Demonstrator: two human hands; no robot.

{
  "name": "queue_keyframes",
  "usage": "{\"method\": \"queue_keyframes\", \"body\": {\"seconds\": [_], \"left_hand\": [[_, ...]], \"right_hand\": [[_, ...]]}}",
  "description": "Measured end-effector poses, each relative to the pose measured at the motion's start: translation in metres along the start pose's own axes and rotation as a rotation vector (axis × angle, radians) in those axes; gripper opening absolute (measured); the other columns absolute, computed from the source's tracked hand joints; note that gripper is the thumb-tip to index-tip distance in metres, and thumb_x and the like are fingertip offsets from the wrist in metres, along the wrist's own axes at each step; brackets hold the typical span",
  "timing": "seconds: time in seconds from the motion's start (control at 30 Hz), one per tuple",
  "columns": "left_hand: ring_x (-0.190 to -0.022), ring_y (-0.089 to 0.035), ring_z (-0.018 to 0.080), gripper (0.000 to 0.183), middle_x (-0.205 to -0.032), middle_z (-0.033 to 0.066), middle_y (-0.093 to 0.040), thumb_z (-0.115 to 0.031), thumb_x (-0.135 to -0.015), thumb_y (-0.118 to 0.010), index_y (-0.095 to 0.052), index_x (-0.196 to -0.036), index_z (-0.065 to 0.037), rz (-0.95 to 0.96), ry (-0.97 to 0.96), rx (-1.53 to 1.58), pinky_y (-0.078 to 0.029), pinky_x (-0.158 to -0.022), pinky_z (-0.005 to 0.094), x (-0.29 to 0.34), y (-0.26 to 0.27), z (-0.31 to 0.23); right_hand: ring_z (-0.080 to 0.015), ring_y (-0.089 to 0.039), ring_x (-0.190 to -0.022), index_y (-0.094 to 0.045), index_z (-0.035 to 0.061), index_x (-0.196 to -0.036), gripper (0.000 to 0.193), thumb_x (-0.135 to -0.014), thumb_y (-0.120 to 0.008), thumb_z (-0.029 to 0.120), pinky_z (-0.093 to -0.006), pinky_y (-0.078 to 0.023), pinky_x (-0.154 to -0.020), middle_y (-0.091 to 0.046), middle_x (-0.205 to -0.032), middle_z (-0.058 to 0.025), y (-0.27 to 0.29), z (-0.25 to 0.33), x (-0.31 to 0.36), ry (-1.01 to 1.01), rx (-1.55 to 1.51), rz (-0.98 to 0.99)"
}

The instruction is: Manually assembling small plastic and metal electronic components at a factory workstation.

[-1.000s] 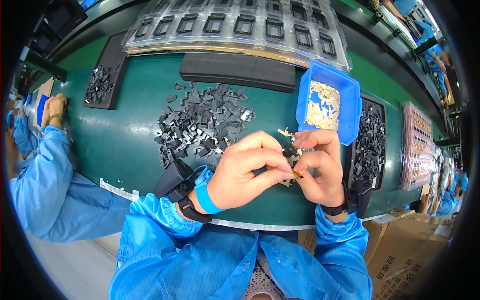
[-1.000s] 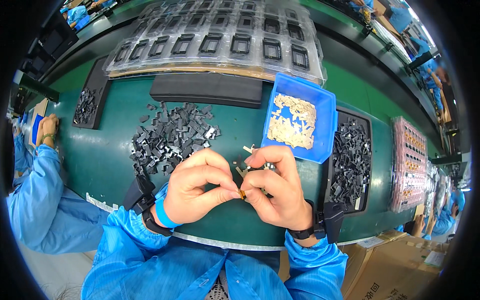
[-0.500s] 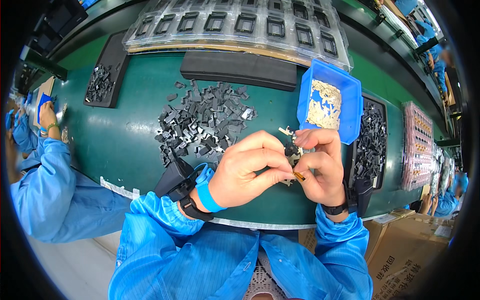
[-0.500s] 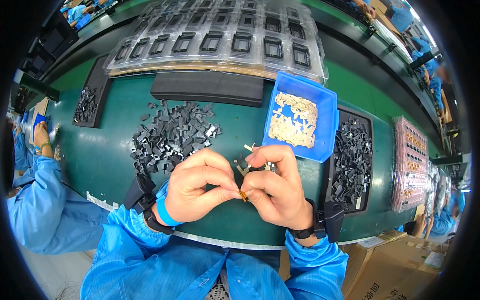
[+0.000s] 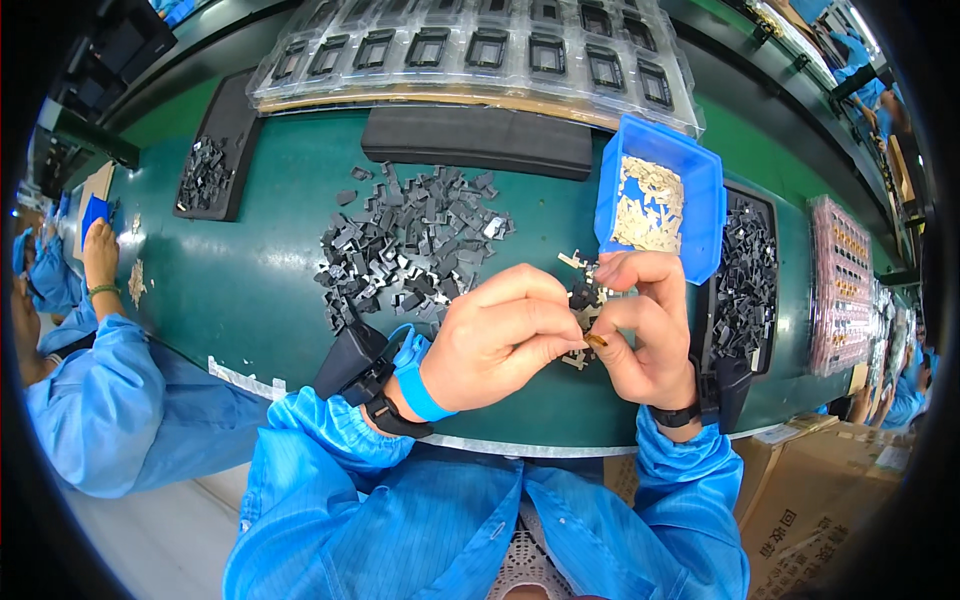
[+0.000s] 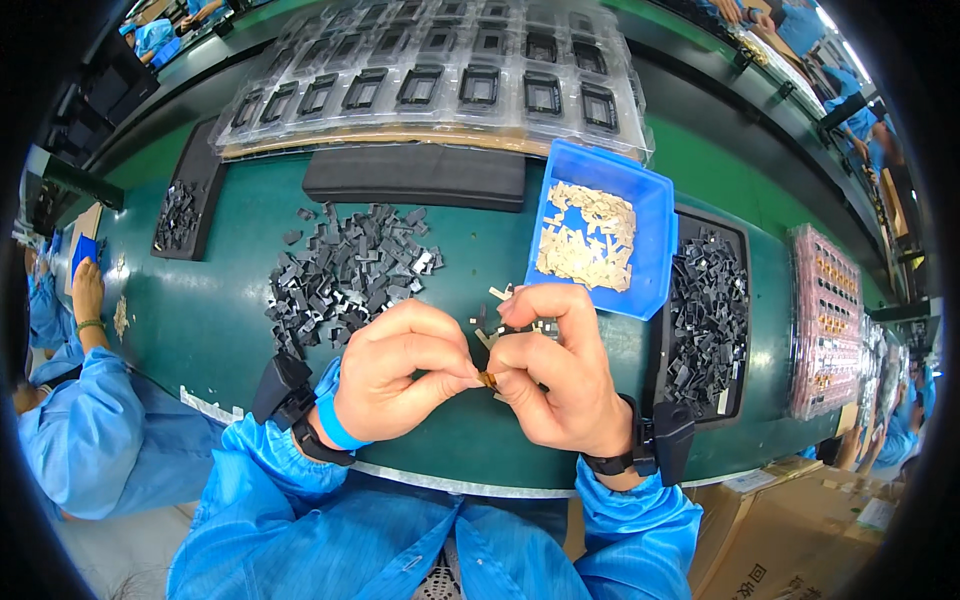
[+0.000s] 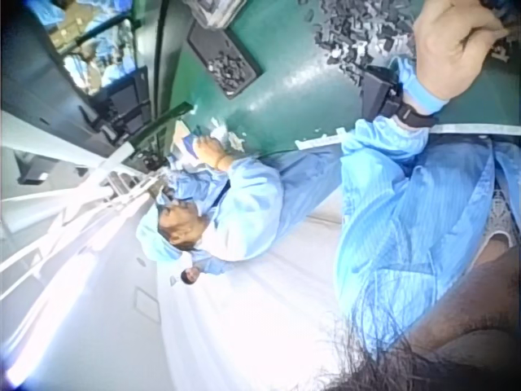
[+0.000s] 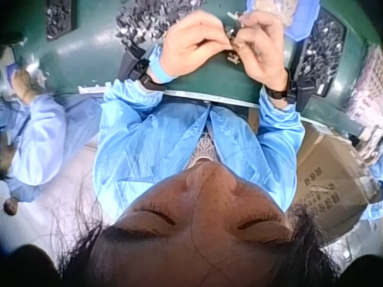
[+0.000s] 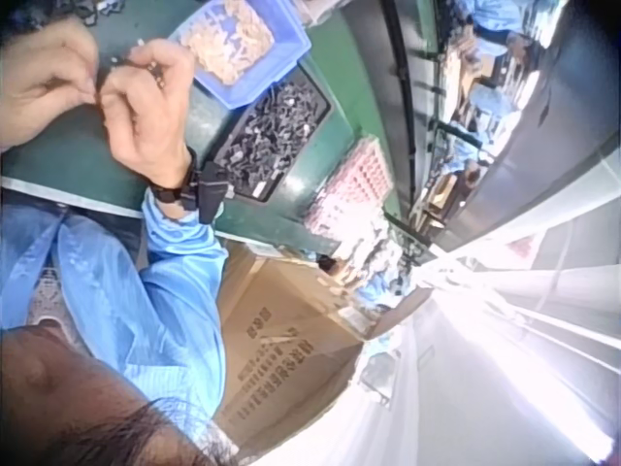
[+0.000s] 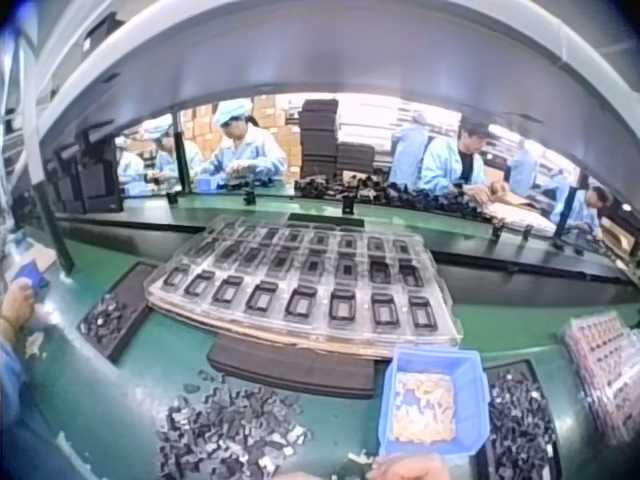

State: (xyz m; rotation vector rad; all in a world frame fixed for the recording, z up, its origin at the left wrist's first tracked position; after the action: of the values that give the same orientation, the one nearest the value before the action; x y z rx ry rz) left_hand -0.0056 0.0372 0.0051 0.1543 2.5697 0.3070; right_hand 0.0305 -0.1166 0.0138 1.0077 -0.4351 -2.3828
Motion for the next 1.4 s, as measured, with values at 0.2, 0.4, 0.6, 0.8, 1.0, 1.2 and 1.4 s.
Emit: {"method": "queue_keyframes", "body": {"seconds": [0.2,0.4,0.6,0.8,1.0,1.2,1.4], "left_hand": [[-0.075,-0.056,0.0151,0.008,-0.088,0.0095,-0.051,0.004,-0.081,-0.058,-0.052,-0.086,0.0,-0.054,0.148,0.233,-0.049,-0.066,0.026,0.006,-0.003,0.017],[-0.072,-0.058,0.0148,0.005,-0.089,0.0102,-0.055,0.003,-0.084,-0.054,-0.05,-0.088,0.001,-0.197,0.371,0.455,-0.05,-0.065,0.0261,-0.005,-0.01,0.015],[-0.064,-0.058,0.0091,0.008,-0.077,0.0056,-0.061,-0.002,-0.081,-0.062,-0.057,-0.086,0.003,-0.149,0.439,0.265,-0.047,-0.058,0.0205,-0.042,-0.027,0.013],[-0.06,-0.062,0.0124,0.023,-0.08,0.0101,-0.064,-0.011,-0.088,-0.053,-0.058,-0.105,0.005,-0.034,0.521,0.162,-0.051,-0.052,0.0228,-0.064,-0.044,0.028],[-0.058,-0.058,0.0106,0.029,-0.091,0.0124,-0.063,-0.016,-0.091,-0.05,-0.052,-0.113,0.002,-0.022,0.549,0.144,-0.05,-0.055,0.0219,-0.06,-0.019,0.022],[-0.058,-0.048,0.0065,0.013,-0.072,0.0002,-0.054,-0.008,-0.072,-0.071,-0.064,-0.083,-0.004,0.092,0.45,-0.377,-0.039,-0.052,0.0202,-0.032,0.027,0.013],[-0.069,-0.049,0.0193,0.022,-0.075,0.0054,-0.048,-0.006,-0.06,-0.076,-0.066,-0.08,-0.005,0.249,0.375,-0.669,-0.041,-0.059,0.0282,0.017,0.038,0.011]], "right_hand": [[-0.0223,-0.047,-0.086,-0.053,0.002,-0.076,0.007,-0.074,-0.059,0.002,-0.0305,-0.04,-0.076,-0.045,-0.09,-0.011,0.013,-0.01,-0.002,-0.116,-0.008,-0.127],[-0.0153,-0.049,-0.081,-0.052,0.0003,-0.076,0.008,-0.076,-0.06,0.001,-0.0261,-0.042,-0.072,-0.045,-0.09,-0.0069,0.028,-0.024,0.005,-0.256,-0.118,-0.386],[-0.0072,-0.047,-0.073,-0.053,0.0003,-0.075,0.007,-0.078,-0.06,0.0,-0.0204,-0.041,-0.064,-0.044,-0.09,-0.0033,0.042,-0.031,0.01,-0.31,-0.199,-0.611],[-0.0074,-0.047,-0.072,-0.053,0.0009,-0.075,0.008,-0.078,-0.06,0.001,-0.0204,-0.041,-0.063,-0.045,-0.088,-0.003,0.046,-0.036,0.012,-0.295,-0.148,-0.679],[-0.0079,-0.048,-0.071,-0.052,0.0005,-0.076,0.008,-0.079,-0.06,0.002,-0.0209,-0.042,-0.062,-0.045,-0.087,-0.0034,0.046,-0.033,0.011,-0.298,-0.118,-0.703],[-0.0072,-0.049,-0.073,-0.053,-0.0005,-0.078,0.006,-0.081,-0.058,0.0,-0.0202,-0.043,-0.065,-0.044,-0.094,-0.0036,0.049,-0.035,0.014,-0.25,-0.158,-0.686],[-0.0096,-0.049,-0.074,-0.052,-0.0001,-0.077,0.009,-0.079,-0.06,0.004,-0.0224,-0.043,-0.065,-0.047,-0.089,-0.0042,0.044,-0.035,0.012,-0.274,-0.081,-0.644]]}}
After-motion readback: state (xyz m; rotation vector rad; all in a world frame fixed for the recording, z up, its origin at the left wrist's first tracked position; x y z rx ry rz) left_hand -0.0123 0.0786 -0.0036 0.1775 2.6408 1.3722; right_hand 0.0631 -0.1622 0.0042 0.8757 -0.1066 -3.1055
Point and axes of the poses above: each hand's wrist, its own x-axis away from the middle knuckle, its own y-axis out of the back of the hand, z = x × y, the point moved 4 cm from there along -x, towards the middle knuckle
